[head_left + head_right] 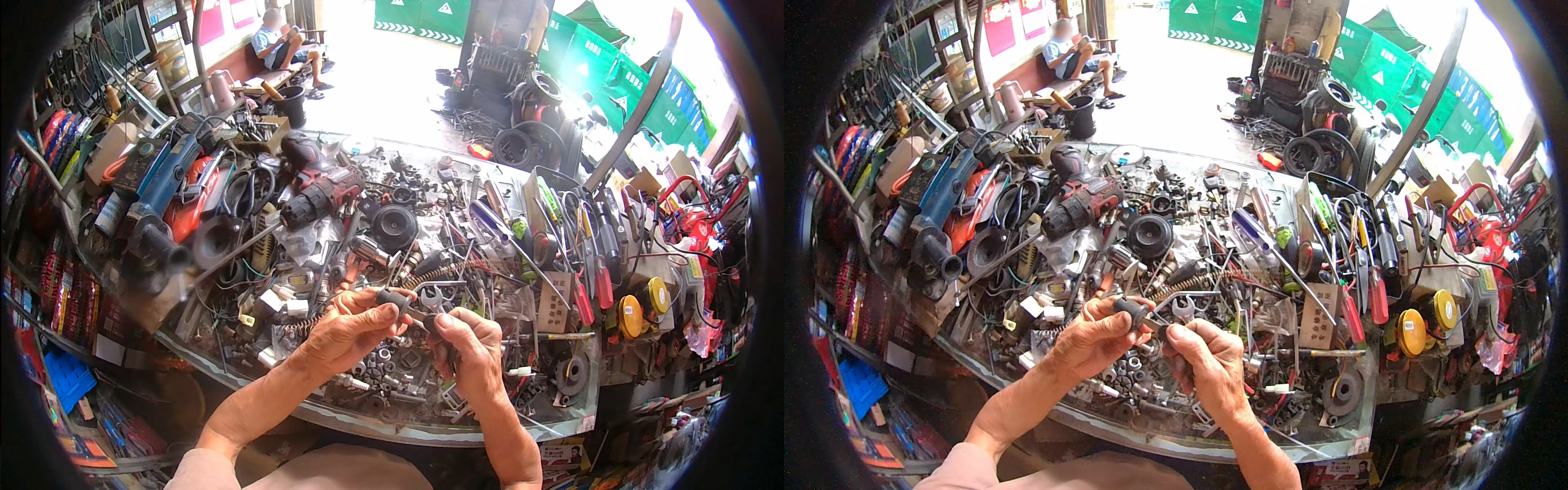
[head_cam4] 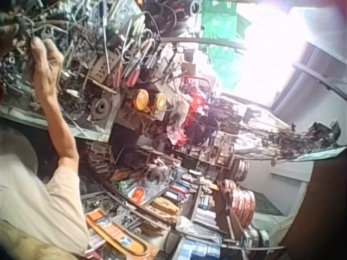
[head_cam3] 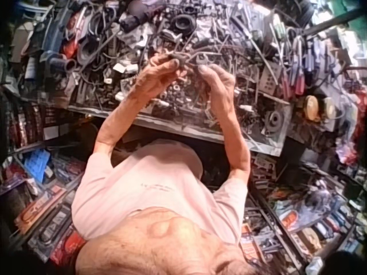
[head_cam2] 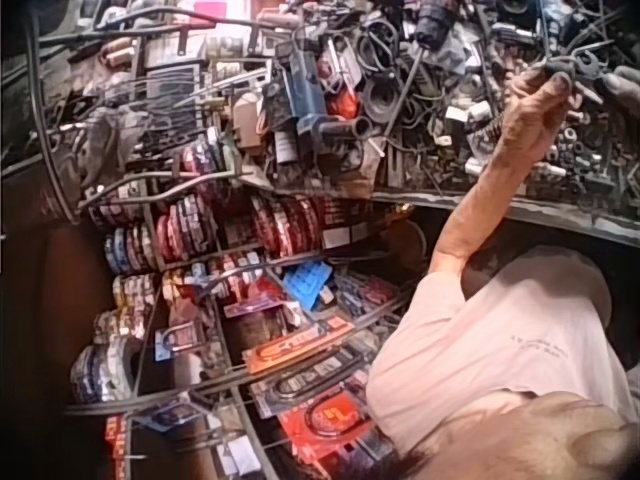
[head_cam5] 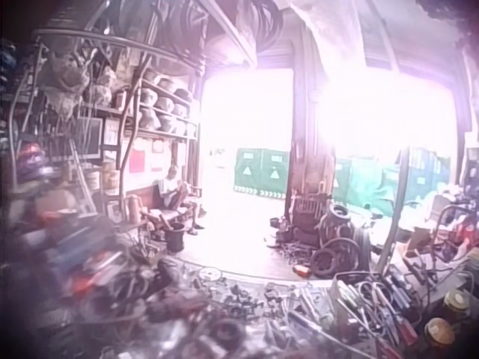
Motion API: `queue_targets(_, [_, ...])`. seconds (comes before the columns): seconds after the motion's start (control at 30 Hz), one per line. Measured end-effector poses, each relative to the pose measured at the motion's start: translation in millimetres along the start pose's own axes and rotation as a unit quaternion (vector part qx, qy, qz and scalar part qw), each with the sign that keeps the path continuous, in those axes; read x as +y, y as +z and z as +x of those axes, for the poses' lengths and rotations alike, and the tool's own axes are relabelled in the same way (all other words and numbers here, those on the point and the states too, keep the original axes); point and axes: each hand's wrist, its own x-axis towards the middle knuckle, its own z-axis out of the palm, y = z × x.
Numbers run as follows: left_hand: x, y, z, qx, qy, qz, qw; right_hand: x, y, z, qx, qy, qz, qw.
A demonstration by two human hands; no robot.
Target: The person uses a wrench to tighten a bolt on a small mechanical component held in their left hand. They then place the component into a small plastic bag and seal it. The person is working at a cluttered workbench in a workshop environment.
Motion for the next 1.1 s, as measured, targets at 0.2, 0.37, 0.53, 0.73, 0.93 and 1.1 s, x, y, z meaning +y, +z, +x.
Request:
queue_targets(0.2, [2.2, 5.0, 1.0, 0.010, 0.006, -0.019, 1.000, 4.9, 5.4, -1.9, 0.051, -0.067, -0.121, 0.989])
queue_targets(0.37, [2.3, 0.7, -0.2, -0.003, 0.015, 0.020, 1.000, 0.7, -1.2, 1.5, -0.002, 0.015, 0.007, 1.000])
queue_targets(0.53, [2.6, 0.4, 1.3, -0.010, 0.013, 0.000, 1.000, 4.7, 4.4, -0.9, 0.031, -0.032, -0.065, 0.997])
queue_targets(0.73, [3.9, 0.1, -0.8, -0.007, 0.016, 0.008, 1.000, 3.6, 4.4, 0.0, 0.019, -0.015, -0.027, 0.999])
queue_targets(0.93, [2.1, -0.8, 0.6, -0.005, 0.013, 0.028, 1.000, 2.9, -2.5, 2.2, 0.001, 0.014, 0.029, 0.999])
queue_targets(1.1, [2.3, 0.3, 0.1, -0.002, 0.013, 0.010, 1.000, 3.1, 5.9, -0.8, 0.043, -0.038, -0.061, 0.996])
